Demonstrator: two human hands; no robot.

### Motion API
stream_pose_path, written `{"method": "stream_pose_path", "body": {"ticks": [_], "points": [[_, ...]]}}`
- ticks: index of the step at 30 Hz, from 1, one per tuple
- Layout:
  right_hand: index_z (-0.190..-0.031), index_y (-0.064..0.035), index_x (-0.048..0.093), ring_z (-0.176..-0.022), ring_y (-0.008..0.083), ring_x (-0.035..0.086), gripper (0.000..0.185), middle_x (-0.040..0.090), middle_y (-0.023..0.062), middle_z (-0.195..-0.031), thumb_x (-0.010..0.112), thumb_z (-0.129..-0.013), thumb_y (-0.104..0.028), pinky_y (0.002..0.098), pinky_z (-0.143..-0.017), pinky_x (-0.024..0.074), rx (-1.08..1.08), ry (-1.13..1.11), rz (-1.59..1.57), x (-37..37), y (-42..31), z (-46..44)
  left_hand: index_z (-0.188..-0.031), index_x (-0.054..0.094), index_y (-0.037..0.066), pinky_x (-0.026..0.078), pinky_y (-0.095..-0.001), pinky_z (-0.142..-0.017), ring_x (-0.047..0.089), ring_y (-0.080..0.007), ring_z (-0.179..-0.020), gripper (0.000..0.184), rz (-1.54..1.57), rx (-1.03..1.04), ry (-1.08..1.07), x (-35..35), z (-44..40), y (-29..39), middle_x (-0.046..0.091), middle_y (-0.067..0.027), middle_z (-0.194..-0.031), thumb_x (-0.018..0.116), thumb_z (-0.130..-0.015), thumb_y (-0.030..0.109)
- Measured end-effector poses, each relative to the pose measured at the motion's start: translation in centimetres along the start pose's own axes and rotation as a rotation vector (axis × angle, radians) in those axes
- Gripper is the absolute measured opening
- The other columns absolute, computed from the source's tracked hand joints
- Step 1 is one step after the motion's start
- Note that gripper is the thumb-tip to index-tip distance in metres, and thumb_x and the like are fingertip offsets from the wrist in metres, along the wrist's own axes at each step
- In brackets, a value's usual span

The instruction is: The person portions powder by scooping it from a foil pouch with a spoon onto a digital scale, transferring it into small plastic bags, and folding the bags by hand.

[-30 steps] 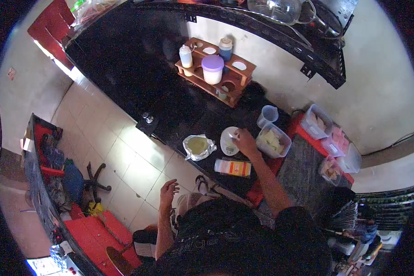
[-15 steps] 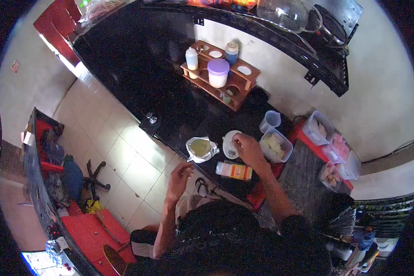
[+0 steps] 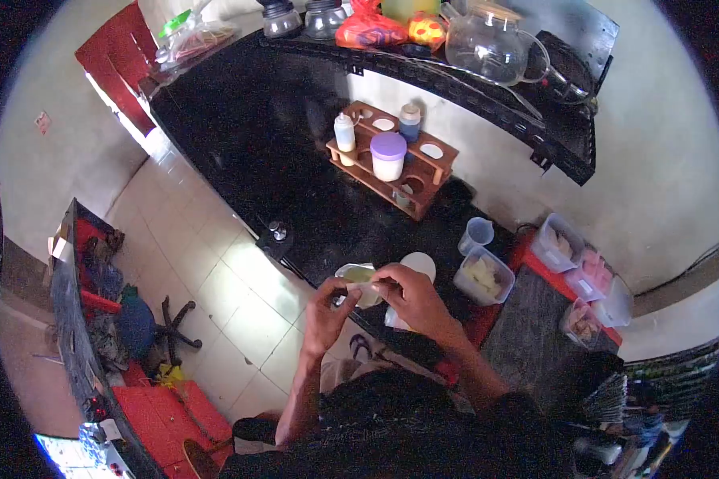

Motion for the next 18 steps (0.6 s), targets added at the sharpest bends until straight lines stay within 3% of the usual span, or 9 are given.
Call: {"method": "stream_pose_path", "body": {"ticks": [4,10,14,18], "points": [[-0.099,-0.0003,0.058,-0.07,0.0074,0.053,0.016,0.061,0.0059,-0.086,0.065,-0.089,-0.01,0.0252,-0.06,0.0445,0.054,-0.014,-0.161,1.1,0.9,0.3,-0.097,0.063,-0.001,0.048,-0.0277,-0.076,0.06,-0.0106,-0.082,0.016,0.063,-0.004,0.019,-0.4,0.3,-0.8,0.066,-0.0056,-0.088,0.067,-0.087,0.011],[-0.099,0.0001,0.058,-0.067,0.0069,0.052,0.018,0.061,0.0052,-0.083,0.067,-0.088,-0.012,0.0256,-0.058,0.0432,-0.009,-0.004,-0.108,2.1,1.6,0.8,-0.097,0.063,0.0,0.047,-0.0268,-0.076,0.058,-0.0093,-0.083,0.015,0.027,-0.056,0.004,-1.2,1.3,-0.5,0.065,-0.0036,-0.088,0.067,-0.087,0.009],[-0.099,-0.0002,0.058,-0.066,0.0067,0.052,0.018,0.061,0.005,-0.082,0.066,-0.088,-0.012,0.0252,-0.057,0.0429,0.018,-0.016,-0.178,2.5,1.0,0.9,-0.097,0.063,-0.001,0.047,-0.0257,-0.075,0.056,-0.0089,-0.084,0.014,0.167,-0.064,0.007,-1.4,1.6,-0.2,0.064,-0.0018,-0.09,0.066,-0.088,0.009],[-0.096,0.0007,0.059,-0.07,0.0075,0.053,0.014,0.059,0.0029,-0.081,0.064,-0.089,-0.01,0.0253,-0.063,0.0439,0.057,-0.004,-0.141,2.7,0.9,1.4,-0.096,0.061,0.0,0.046,-0.0236,-0.074,0.055,-0.0079,-0.083,0.013,0.178,-0.127,0.041,-2.1,2.2,-0.4,0.062,-0.0007,-0.089,0.067,-0.087,0.008]]}}
Point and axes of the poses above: each hand's wrist, its own z-axis away from the middle knuckle, its own x-axis out of the palm, y = z × x, the point moved 2 cm from there along -z, towards the middle knuckle
